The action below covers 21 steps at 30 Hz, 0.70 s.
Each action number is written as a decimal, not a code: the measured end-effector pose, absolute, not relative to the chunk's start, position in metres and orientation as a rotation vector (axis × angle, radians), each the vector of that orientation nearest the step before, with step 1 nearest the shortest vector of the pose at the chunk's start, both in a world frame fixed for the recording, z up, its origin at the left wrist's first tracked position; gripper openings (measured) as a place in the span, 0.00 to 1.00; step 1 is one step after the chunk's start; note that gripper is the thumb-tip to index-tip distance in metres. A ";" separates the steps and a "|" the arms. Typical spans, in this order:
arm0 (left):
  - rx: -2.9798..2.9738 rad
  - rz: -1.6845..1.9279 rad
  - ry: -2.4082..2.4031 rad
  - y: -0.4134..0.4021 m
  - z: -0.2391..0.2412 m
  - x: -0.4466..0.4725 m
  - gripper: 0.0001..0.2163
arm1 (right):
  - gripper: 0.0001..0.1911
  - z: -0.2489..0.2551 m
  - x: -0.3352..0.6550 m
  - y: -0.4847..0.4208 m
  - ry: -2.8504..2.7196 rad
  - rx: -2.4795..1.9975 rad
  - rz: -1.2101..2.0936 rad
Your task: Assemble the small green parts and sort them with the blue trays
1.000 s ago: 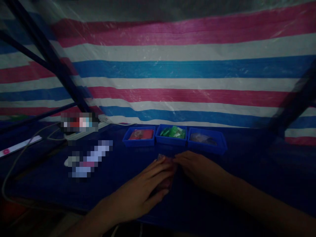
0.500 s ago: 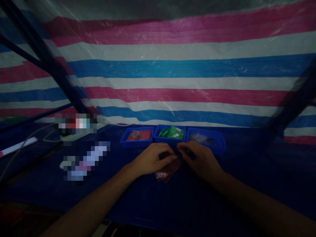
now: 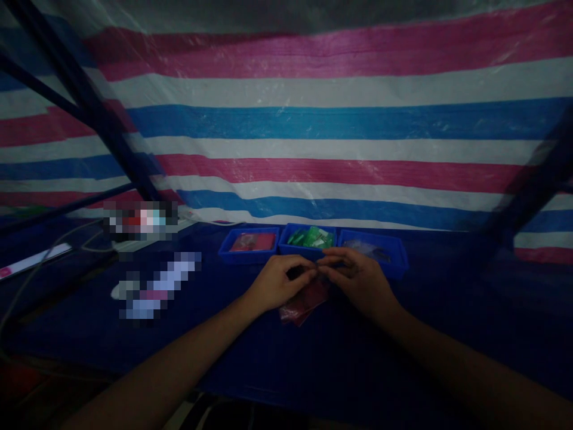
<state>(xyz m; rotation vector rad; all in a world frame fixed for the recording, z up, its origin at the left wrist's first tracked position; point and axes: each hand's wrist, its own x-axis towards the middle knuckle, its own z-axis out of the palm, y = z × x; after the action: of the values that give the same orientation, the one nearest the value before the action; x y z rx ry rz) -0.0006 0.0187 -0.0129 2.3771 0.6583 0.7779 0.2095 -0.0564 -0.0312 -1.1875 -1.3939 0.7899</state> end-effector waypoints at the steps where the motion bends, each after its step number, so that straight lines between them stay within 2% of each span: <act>1: 2.370 0.798 0.661 0.018 -0.013 -0.001 0.08 | 0.23 -0.033 0.210 -0.055 -1.403 -1.179 0.802; 21: 2.414 0.802 0.603 0.016 -0.013 0.000 0.07 | 0.16 -0.038 0.202 -0.055 -1.552 -1.173 0.729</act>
<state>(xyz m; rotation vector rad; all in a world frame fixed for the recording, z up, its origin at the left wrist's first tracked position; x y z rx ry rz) 0.0001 0.0155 -0.0131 2.4142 0.6033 0.8022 0.2018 -0.0553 -0.0378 -1.1729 -1.5519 0.7291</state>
